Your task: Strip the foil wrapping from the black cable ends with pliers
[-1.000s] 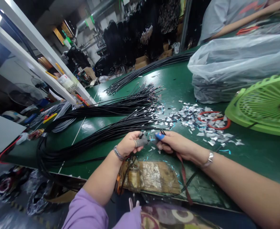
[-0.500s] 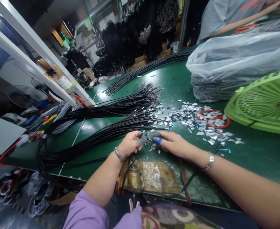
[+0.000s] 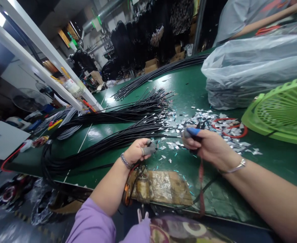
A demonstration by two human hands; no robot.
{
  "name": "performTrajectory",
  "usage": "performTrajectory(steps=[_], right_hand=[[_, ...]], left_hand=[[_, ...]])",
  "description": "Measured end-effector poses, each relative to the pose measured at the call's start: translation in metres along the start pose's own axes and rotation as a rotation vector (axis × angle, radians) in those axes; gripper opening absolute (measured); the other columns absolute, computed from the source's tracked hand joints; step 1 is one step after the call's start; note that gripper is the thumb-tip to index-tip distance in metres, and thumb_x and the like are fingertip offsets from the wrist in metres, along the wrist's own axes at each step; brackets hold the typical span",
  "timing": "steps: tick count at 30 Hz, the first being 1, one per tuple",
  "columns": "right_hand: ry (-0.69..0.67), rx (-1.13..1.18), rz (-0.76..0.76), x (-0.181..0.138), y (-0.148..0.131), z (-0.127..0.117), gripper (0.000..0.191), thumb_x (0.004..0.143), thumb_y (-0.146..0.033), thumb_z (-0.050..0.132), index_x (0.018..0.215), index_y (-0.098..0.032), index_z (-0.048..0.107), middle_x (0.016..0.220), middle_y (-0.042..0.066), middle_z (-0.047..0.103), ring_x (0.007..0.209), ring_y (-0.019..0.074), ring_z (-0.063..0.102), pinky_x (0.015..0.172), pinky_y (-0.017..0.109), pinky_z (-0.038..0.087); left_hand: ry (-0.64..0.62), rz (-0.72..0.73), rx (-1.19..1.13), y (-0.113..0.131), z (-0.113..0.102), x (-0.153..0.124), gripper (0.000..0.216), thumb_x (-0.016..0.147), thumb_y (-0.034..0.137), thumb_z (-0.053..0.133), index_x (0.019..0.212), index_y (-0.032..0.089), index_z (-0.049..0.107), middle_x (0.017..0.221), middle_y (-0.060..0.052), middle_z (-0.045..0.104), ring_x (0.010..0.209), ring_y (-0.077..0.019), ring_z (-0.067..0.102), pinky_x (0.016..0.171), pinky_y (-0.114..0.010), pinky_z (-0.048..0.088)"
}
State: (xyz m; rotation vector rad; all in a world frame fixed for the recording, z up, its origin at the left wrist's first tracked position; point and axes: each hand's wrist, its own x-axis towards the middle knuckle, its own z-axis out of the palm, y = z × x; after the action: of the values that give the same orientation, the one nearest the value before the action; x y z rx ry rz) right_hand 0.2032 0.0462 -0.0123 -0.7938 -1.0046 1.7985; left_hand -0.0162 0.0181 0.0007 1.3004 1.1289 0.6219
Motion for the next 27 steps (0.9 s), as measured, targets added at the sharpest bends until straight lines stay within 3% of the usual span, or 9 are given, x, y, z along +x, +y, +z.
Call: performTrajectory(steps=[2,8,13,18,22,27], right_hand=[[0.060,-0.059,0.066,0.002,0.004,0.000,0.045,0.062,-0.057,0.067,0.047,-0.022,0.044,0.035,-0.006,0.034,0.034,0.0056,0.024,0.037,0.024,0.015],[-0.087,-0.160,0.244,-0.008,0.019,0.024,0.040,0.057,-0.049,0.076,0.065,-0.017,0.054,0.054,-0.002,0.057,0.038,0.0022,0.027,0.036,0.019,0.016],[-0.168,-0.111,0.299,-0.013,0.020,0.030,0.038,0.057,-0.045,0.077,0.067,-0.017,0.054,0.048,-0.005,0.051,0.038,0.0021,0.026,0.036,0.018,0.015],[-0.135,-0.088,0.244,-0.011,0.026,0.029,0.039,0.057,-0.046,0.078,0.064,-0.017,0.052,0.048,-0.006,0.050,0.039,0.0018,0.025,0.037,0.019,0.015],[-0.089,-0.127,0.153,-0.010,0.030,0.030,0.041,0.058,-0.050,0.076,0.066,-0.017,0.052,0.052,-0.004,0.054,0.039,0.0024,0.027,0.038,0.020,0.017],[-0.050,-0.220,0.055,-0.011,0.030,0.034,0.040,0.060,-0.052,0.074,0.068,-0.019,0.053,0.047,-0.008,0.047,0.039,0.0042,0.026,0.038,0.021,0.018]], left_hand=[[0.034,0.024,-0.007,-0.001,0.000,0.001,0.049,0.058,0.057,0.071,0.072,0.015,0.052,0.045,0.006,0.047,0.034,-0.0035,0.037,0.032,-0.016,0.025],[0.090,0.157,0.052,0.001,0.004,-0.001,0.042,0.061,0.050,0.072,0.072,0.014,0.053,0.051,0.003,0.053,0.042,-0.0065,0.047,0.041,-0.018,0.035],[0.139,0.341,0.251,-0.002,0.004,-0.001,0.026,0.069,0.037,0.068,0.070,0.013,0.057,0.055,0.001,0.055,0.048,-0.0075,0.049,0.048,-0.019,0.039],[0.206,0.480,0.532,-0.007,0.003,0.000,0.016,0.075,0.030,0.061,0.076,0.014,0.062,0.062,-0.001,0.060,0.056,-0.0093,0.052,0.055,-0.020,0.042],[0.138,0.413,0.521,-0.005,0.002,-0.002,0.020,0.077,0.034,0.059,0.074,0.014,0.060,0.061,-0.001,0.061,0.053,-0.0086,0.052,0.053,-0.020,0.042],[-0.021,0.079,0.276,0.003,0.005,-0.003,0.036,0.077,0.047,0.057,0.065,0.014,0.054,0.059,-0.002,0.060,0.041,-0.0062,0.049,0.040,-0.017,0.036]])
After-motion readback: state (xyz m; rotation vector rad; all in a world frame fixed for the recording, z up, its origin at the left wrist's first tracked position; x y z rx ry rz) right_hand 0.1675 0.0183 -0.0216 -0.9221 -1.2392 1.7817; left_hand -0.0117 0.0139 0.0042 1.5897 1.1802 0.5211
